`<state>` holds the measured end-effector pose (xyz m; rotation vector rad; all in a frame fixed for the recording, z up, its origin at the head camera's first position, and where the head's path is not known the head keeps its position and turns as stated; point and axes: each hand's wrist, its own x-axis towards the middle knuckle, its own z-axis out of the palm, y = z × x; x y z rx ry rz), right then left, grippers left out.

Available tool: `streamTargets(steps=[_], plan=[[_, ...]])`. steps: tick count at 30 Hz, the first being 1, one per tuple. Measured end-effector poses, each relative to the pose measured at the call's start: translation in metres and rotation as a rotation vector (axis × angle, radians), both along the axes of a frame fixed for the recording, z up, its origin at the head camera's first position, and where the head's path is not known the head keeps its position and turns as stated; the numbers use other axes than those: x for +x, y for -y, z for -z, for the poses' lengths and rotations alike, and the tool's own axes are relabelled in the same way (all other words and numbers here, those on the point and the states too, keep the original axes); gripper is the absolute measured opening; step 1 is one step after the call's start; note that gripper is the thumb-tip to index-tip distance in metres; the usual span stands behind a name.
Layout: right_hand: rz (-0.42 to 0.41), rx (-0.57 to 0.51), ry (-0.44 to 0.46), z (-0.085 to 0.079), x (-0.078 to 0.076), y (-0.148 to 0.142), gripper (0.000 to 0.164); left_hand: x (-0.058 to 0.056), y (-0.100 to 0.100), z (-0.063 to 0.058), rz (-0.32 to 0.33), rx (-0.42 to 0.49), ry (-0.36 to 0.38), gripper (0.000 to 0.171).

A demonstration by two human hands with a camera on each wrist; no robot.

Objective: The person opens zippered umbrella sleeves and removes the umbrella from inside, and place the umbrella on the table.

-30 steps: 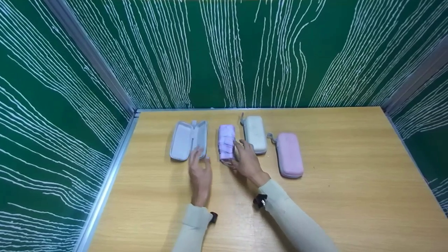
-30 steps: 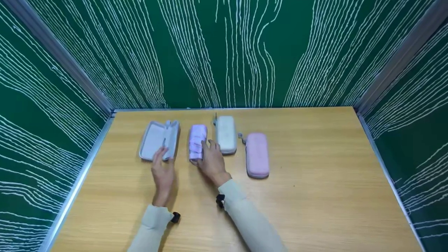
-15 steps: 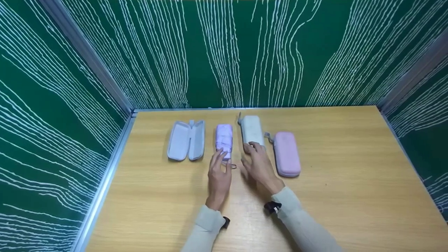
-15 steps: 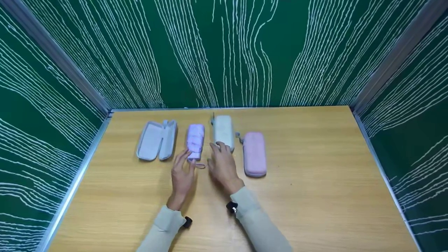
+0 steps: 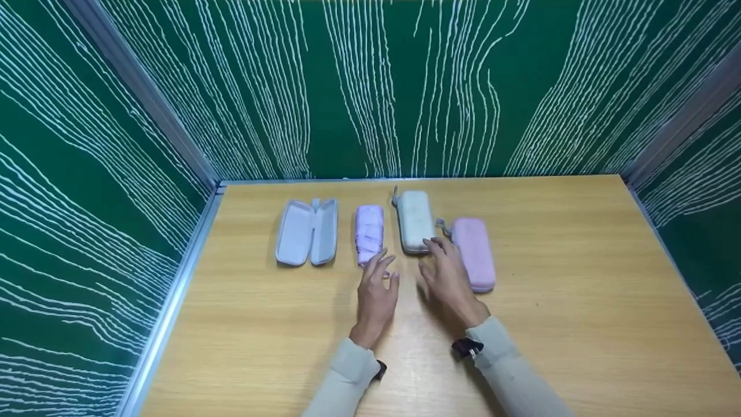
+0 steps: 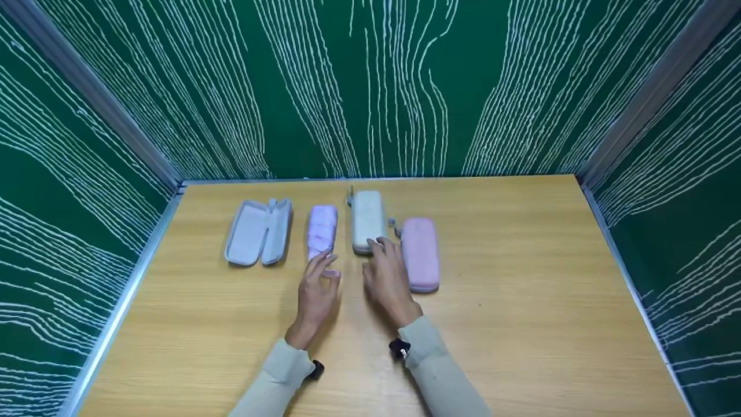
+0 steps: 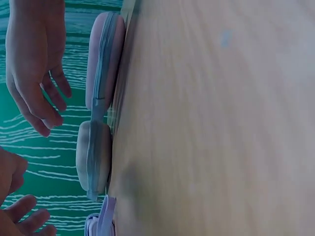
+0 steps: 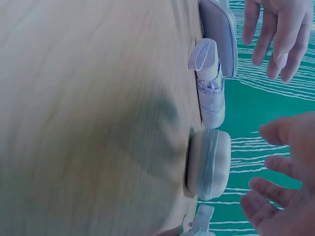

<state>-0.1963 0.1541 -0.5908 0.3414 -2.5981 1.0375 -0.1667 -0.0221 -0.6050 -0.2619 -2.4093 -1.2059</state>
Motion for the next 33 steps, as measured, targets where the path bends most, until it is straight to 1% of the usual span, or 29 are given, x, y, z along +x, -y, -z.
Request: streamTargets(steps=[5, 9, 12, 15, 19, 23, 25, 29, 33], plan=[[0.02, 0.015, -0.008, -0.001, 0.0, -0.008, 0.052, -0.007, -0.01, -0.005, 0.043, -0.12, 0.005, 0.037], [0.033, 0.02, -0.005, -0.003, -0.004, -0.015, 0.051, -0.017, -0.019, -0.009, 0.081, -0.215, 0.037, 0.043], [0.035, 0.025, 0.004, -0.006, -0.007, -0.02, 0.049, -0.024, -0.026, -0.011, 0.093, -0.289, 0.05, 0.047], [0.037, 0.031, 0.014, -0.007, -0.009, -0.025, 0.047, -0.029, -0.032, -0.011, 0.093, -0.354, 0.043, 0.048], [0.049, 0.038, -0.006, -0.007, -0.013, -0.031, 0.047, -0.033, -0.04, -0.011, 0.112, -0.42, 0.048, 0.051], [0.059, 0.054, -0.029, -0.006, -0.016, -0.036, 0.046, -0.036, -0.048, -0.01, 0.143, -0.483, 0.087, 0.055], [0.062, 0.07, -0.027, -0.006, -0.018, -0.038, 0.046, -0.037, -0.051, -0.008, 0.152, -0.517, 0.105, 0.056], [0.06, 0.106, -0.014, -0.007, -0.021, -0.042, 0.045, -0.038, -0.054, -0.004, 0.162, -0.575, 0.133, 0.057], [0.05, 0.129, -0.032, -0.009, -0.024, -0.045, 0.042, -0.041, -0.057, -0.003, 0.157, -0.623, 0.143, 0.056]])
